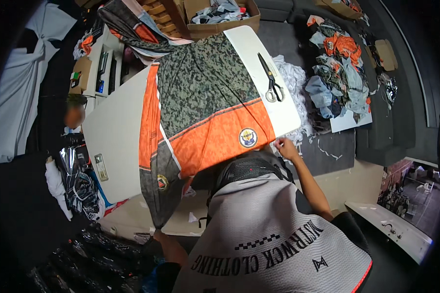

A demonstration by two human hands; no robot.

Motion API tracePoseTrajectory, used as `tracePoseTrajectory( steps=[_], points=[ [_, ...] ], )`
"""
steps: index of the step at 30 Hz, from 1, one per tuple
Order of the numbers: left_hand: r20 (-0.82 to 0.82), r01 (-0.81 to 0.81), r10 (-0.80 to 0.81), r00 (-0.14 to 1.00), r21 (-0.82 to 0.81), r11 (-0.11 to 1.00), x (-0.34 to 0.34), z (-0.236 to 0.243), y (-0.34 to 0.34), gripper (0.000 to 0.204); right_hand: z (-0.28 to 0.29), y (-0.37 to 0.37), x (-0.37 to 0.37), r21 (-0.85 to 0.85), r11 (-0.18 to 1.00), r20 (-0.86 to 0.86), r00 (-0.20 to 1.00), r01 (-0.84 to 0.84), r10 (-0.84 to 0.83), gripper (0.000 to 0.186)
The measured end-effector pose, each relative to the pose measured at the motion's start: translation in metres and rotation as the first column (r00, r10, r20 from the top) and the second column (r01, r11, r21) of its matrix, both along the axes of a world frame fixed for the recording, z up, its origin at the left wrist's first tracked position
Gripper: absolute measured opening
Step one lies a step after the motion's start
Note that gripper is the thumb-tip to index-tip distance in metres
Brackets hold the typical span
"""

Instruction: Cutting a piece of camouflage fabric with scissors on a large table.

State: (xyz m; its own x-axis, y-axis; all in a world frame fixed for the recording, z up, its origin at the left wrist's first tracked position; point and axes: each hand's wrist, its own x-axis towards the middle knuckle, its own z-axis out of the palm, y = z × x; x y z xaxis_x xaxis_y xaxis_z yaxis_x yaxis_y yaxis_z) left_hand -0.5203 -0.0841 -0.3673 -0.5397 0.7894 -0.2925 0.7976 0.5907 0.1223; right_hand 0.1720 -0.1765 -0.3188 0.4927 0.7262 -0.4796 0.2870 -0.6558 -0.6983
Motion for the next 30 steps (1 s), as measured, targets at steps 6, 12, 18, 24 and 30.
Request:
tracePoseTrajectory(
  steps=[6,12,18,24,30],
  points=[
    [-0.189,0.284,-0.213,0.959,0.592,0.755,0.051,0.011,0.146,0.029,0.012,0.096,0.027,0.491,0.870,0.488,0.817,0.033,-0.307,0.023],
    [-0.035,0.358,-0.483,0.875,0.719,0.596,0.224,0.022,0.344,0.044,0.010,0.124,0.042,0.230,0.973,0.508,0.854,-0.011,-0.110,0.024],
    [0.046,0.525,-0.690,0.723,0.613,0.591,0.348,0.047,0.474,0.049,0.017,0.104,0.042,0.170,0.981,0.414,0.897,0.092,-0.156,0.025],
    [-0.081,0.775,-0.788,0.610,0.270,0.572,0.434,0.020,0.579,0.036,0.007,0.103,-0.007,0.255,0.950,0.519,0.804,0.179,-0.290,0.017],
    [-0.232,0.745,-0.708,0.667,0.223,0.629,0.285,0.030,0.704,0.047,0.021,0.113,-0.012,0.397,0.883,0.383,0.829,0.251,-0.407,0.013]
  ],
)
